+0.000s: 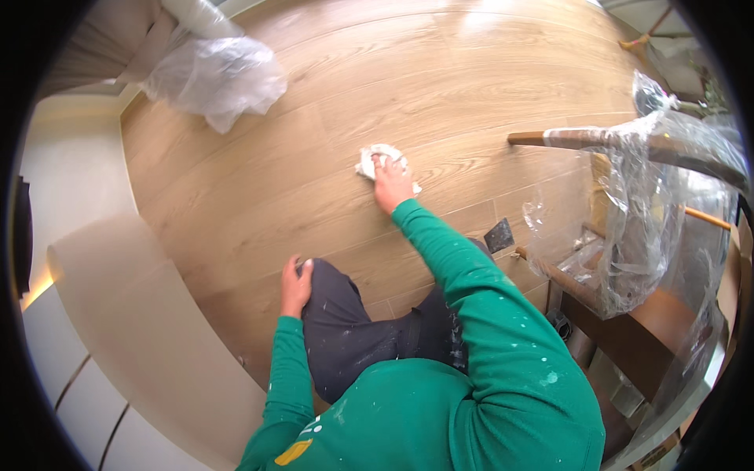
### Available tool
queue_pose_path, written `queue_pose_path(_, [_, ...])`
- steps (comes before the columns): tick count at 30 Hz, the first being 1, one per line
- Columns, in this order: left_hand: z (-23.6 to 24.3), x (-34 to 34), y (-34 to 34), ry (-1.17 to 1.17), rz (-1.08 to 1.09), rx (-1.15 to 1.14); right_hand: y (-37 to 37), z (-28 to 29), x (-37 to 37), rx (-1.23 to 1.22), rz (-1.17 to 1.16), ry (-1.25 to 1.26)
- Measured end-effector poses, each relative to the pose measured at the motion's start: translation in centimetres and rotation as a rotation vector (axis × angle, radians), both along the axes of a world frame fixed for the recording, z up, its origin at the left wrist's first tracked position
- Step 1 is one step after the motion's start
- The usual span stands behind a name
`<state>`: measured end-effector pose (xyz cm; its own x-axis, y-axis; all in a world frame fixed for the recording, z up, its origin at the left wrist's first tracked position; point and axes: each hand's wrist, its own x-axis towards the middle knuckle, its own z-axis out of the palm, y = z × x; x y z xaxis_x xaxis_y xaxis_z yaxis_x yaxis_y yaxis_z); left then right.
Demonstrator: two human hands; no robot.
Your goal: The person wipes the floor with a cloth, uses a tool to scrape the floor, and applies white filler to a wooden panel before using a brush to paint a piece of furniture.
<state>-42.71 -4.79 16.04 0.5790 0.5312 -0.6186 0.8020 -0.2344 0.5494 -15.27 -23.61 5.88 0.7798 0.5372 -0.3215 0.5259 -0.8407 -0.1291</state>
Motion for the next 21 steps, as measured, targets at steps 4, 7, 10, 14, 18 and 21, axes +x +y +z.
queue_pose_path(4, [3.7, 3.5, -3.3, 0.232, -0.290, 0.294, -7.0, -0.4, 9.4, -0.074, -0.306, -0.041])
queue_pose_path(7, [2.0, 3.9, -3.0, 0.220, -0.260, 0.270, -14.1, -0.3, 17.2, -0.227, -0.512, -0.026])
queue_pose_path(10, [2.5, 3.6, -3.0, 0.280, -0.267, 0.270, -12.3, -0.2, 15.5, -0.223, -0.485, 0.010])
queue_pose_path(14, [2.2, 4.1, -3.3, 0.316, -0.289, 0.273, -6.2, -0.4, 2.0, -0.029, 0.018, 0.014])
queue_pose_path(18, [1.6, 4.1, -3.8, 0.311, -0.280, 0.284, -6.3, 2.6, -8.8, -0.248, 0.866, 0.971])
queue_pose_path(21, [2.3, 3.1, -3.3, 0.330, -0.265, 0.284, -2.7, 8.3, -5.7, -0.014, 0.722, 0.754])
